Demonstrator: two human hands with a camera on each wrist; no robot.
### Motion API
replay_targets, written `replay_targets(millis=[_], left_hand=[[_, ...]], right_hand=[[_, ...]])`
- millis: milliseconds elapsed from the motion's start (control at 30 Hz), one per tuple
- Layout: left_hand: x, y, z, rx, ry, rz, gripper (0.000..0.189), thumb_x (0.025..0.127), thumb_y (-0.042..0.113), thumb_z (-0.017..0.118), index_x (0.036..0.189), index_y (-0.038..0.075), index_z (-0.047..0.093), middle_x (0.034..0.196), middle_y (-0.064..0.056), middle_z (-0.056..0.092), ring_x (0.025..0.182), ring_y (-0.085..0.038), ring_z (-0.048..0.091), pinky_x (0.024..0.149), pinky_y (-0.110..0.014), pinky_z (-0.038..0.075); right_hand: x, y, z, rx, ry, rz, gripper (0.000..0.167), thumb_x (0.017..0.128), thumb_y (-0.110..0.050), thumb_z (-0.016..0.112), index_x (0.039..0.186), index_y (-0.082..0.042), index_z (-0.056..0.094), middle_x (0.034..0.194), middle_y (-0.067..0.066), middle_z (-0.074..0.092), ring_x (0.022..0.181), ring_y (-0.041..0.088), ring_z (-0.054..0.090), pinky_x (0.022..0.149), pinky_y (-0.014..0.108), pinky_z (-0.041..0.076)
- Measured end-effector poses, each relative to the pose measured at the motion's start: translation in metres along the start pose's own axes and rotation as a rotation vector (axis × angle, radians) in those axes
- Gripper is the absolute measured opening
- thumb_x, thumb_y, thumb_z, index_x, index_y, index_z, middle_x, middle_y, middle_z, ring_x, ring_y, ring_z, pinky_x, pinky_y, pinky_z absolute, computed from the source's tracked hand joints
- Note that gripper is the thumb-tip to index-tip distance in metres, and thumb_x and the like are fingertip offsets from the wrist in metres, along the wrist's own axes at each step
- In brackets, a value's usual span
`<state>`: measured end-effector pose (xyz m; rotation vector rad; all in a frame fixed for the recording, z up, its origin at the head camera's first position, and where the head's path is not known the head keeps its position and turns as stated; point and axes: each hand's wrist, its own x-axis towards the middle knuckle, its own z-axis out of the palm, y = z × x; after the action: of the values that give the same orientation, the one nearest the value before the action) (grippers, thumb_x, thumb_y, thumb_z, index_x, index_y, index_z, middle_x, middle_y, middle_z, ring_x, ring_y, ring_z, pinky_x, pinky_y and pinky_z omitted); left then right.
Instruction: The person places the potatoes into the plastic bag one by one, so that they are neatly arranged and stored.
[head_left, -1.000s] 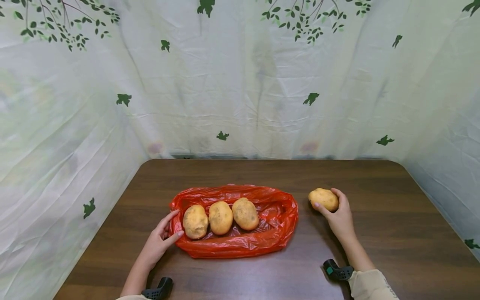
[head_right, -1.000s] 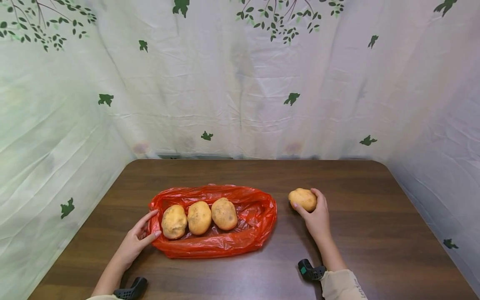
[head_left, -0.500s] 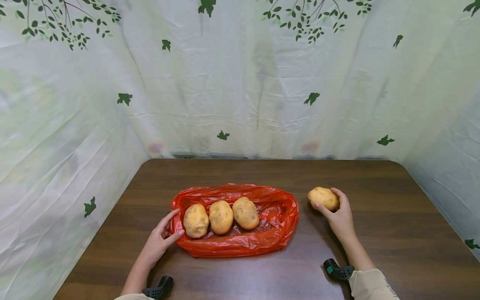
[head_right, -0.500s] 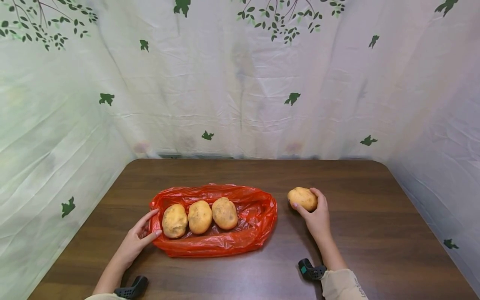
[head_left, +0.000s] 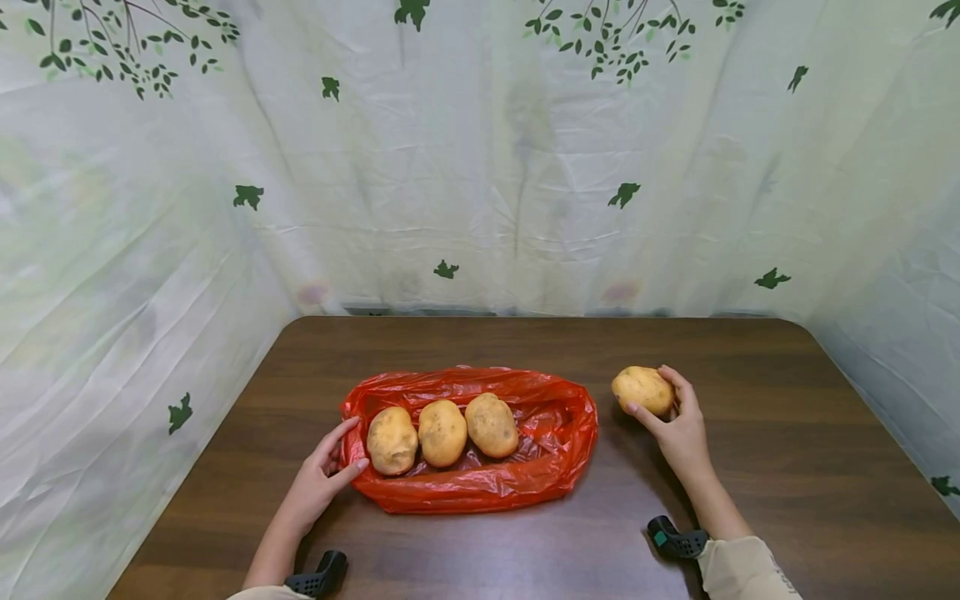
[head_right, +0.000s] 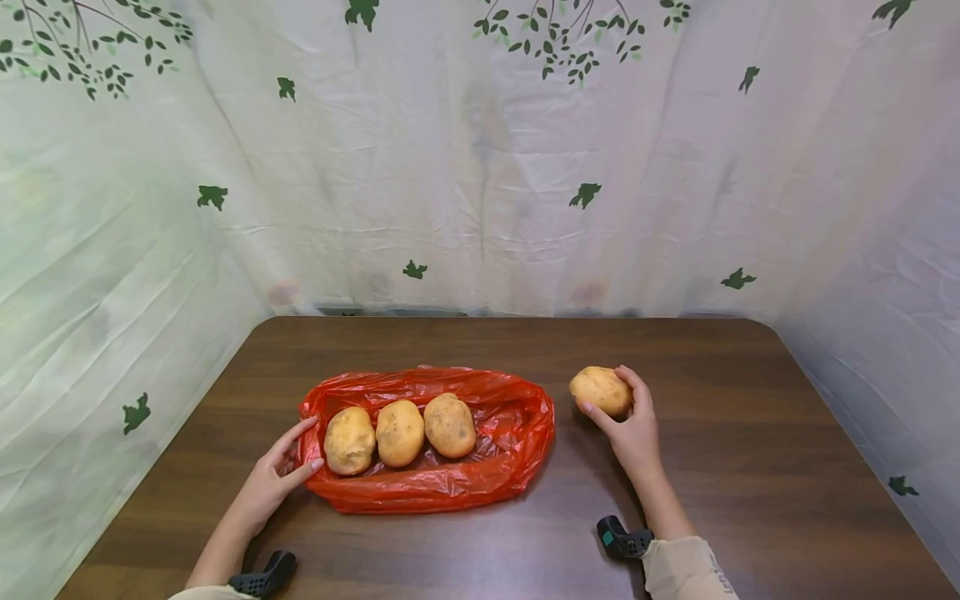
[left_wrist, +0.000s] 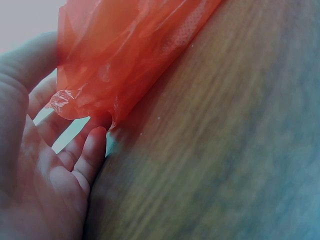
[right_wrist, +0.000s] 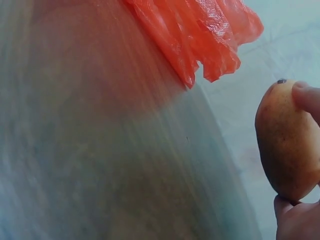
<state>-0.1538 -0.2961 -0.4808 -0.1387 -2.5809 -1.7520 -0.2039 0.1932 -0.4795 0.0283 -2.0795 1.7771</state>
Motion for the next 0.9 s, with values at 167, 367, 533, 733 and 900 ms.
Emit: replay_targets(millis=[167,367,533,733,900], left_hand=[[-0.001,0.0,0.0,0.005,0.002,-0.009,0.06,0.084,0.015,0.064,0.137,0.012,0.035,0.127,-0.018,0.043,0.09,-0.016,0.05,0.074,-0.022,0.044],[-0.001,0.0,0.0,-0.005,-0.001,-0.015,0.061,0.084,0.015,0.064,0.138,0.012,0.034,0.127,-0.018,0.043,0.089,-0.016,0.049,0.073,-0.022,0.045],[0.0,0.0,0.001,-0.014,-0.005,-0.016,0.062,0.084,0.014,0.064,0.138,0.012,0.034,0.127,-0.018,0.042,0.087,-0.016,0.049,0.071,-0.023,0.045],[0.0,-0.001,0.0,-0.009,-0.007,-0.027,0.062,0.084,0.015,0.064,0.138,0.013,0.034,0.129,-0.017,0.041,0.091,-0.017,0.048,0.074,-0.022,0.044],[-0.001,0.002,0.0,0.005,-0.01,-0.045,0.062,0.084,0.015,0.063,0.138,0.013,0.033,0.131,-0.017,0.039,0.096,-0.019,0.047,0.077,-0.02,0.043]], right_hand=[[-0.004,-0.022,0.005,0.014,-0.01,-0.023,0.069,0.069,0.007,0.072,0.129,0.004,0.037,0.131,0.018,0.037,0.115,0.016,0.038,0.091,0.012,0.03],[-0.007,-0.038,0.009,0.032,-0.017,-0.05,0.067,0.069,0.011,0.071,0.127,0.006,0.038,0.13,0.018,0.038,0.113,0.013,0.039,0.093,0.015,0.03],[-0.006,-0.047,0.013,0.042,-0.037,-0.08,0.066,0.069,0.011,0.071,0.126,0.006,0.039,0.132,0.017,0.038,0.117,0.017,0.037,0.093,0.015,0.03],[-0.007,-0.059,0.02,0.068,-0.118,-0.143,0.065,0.069,0.012,0.07,0.126,0.007,0.038,0.134,0.018,0.035,0.121,0.015,0.034,0.095,0.016,0.028],[-0.009,-0.071,0.029,0.069,-0.202,-0.211,0.064,0.068,0.014,0.07,0.124,0.009,0.038,0.134,0.019,0.034,0.12,0.015,0.035,0.094,0.016,0.03]])
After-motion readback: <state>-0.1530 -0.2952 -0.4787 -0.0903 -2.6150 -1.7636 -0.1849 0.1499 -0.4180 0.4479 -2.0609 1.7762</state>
